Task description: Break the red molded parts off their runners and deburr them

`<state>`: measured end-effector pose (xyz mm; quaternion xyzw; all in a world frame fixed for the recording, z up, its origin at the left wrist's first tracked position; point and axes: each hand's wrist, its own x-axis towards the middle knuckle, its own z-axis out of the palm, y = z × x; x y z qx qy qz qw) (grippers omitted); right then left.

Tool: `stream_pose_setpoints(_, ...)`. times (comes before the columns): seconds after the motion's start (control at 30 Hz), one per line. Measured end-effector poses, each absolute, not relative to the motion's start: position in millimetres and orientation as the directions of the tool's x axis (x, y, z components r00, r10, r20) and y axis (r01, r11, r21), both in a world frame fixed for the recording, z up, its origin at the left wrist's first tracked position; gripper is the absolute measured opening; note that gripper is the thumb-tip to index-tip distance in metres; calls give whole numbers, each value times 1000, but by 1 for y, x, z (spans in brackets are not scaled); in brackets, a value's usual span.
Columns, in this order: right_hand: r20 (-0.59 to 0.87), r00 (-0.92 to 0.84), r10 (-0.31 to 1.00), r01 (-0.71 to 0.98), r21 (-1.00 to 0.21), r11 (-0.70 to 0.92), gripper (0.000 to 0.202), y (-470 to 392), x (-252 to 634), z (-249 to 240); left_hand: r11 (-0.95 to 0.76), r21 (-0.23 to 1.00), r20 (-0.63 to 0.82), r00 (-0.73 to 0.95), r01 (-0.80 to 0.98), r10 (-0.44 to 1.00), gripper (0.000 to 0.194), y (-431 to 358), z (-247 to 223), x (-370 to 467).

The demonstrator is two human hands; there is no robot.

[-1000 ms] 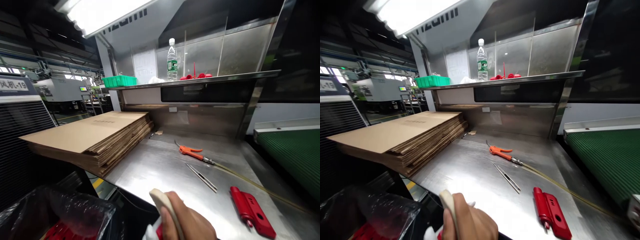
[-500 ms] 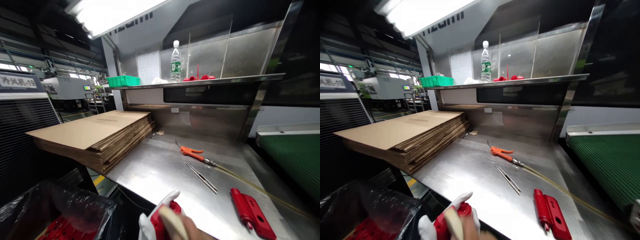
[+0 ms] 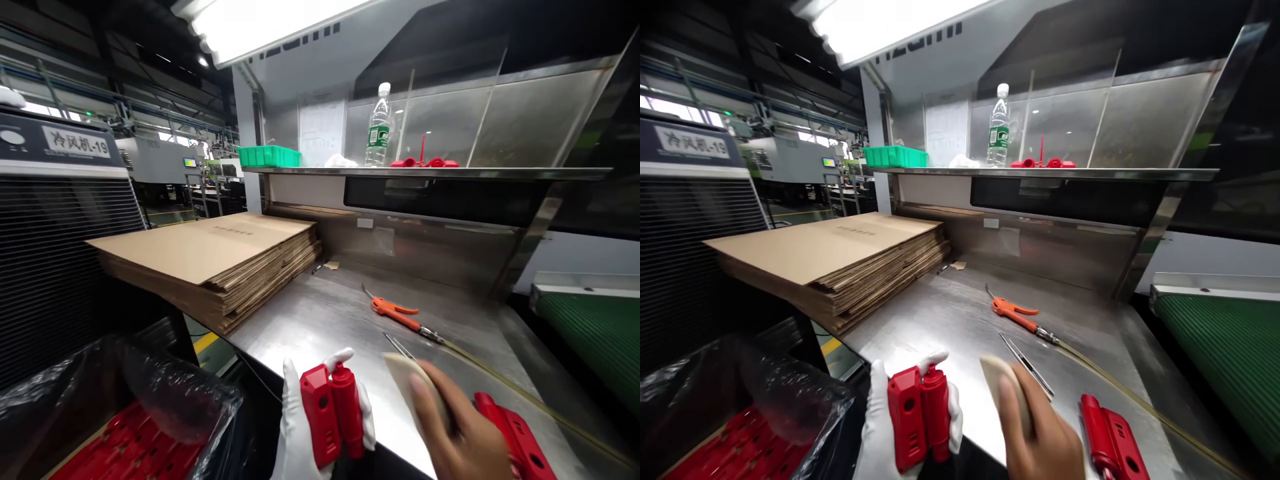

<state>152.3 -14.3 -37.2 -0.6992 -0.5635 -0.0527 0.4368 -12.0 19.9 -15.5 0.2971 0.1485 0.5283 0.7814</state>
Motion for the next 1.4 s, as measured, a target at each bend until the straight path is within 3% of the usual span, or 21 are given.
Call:
stream_pose_setpoints(0.03, 467, 250, 848, 863, -505, 23, 39, 3, 156, -36, 269, 620, 89, 406, -738, 910, 68, 20, -14, -12)
stream_pose_setpoints(0.13, 312, 85, 946, 920, -389, 45, 48, 54, 169, -25, 266, 616, 107, 414, -741, 904, 68, 20, -12, -16)
stream_pose_setpoints(0.33, 104, 97, 990, 989, -121, -85, 60, 116, 250, 8, 283, 616, 72, 409, -736, 910, 62, 23, -20, -34)
stream_pose_setpoints(0.5, -156, 221, 963, 975, 30, -219, 41, 150, 297, -17, 365, 624, -15, 456, -691, 890, 64, 27, -21, -40)
stream_pose_setpoints(0.63, -96, 239, 966, 967, 109, -229, 38, 160, 300, -45, 395, 604, -67, 450, -692, 890, 53, 31, -22, -46)
stream_pose_setpoints(0.83, -56, 189, 980, 977, 112, -182, 57, 183, 306, -54, 400, 567, -70, 441, -720, 895, 53, 36, -27, -43)
stream_pose_setpoints(0.93, -137, 184, 973, 980, 108, -170, 52, 198, 304, -50, 401, 561, -42, 458, -725, 888, 59, 37, -31, -36)
stream_pose_setpoints(1.03, -114, 172, 978, 979, 126, -158, 41, 202, 298, -41, 404, 551, -1, 484, -730, 875, 62, 39, -36, -35)
stream_pose_setpoints(1.2, 47, -159, 986, 983, 105, 154, 34, 162, 278, -16, 356, 555, -52, 396, -752, 917, 59, 48, -38, -50)
stream_pose_setpoints(1.33, 180, -307, 934, 951, 86, 296, 59, 109, 267, 8, 243, 633, -127, 212, -735, 969, 62, 61, -32, -67)
stream_pose_setpoints(1.4, 216, -313, 925, 950, 71, 305, 58, 84, 271, 17, 182, 653, -108, 147, -736, 983, 61, 66, -27, -72)
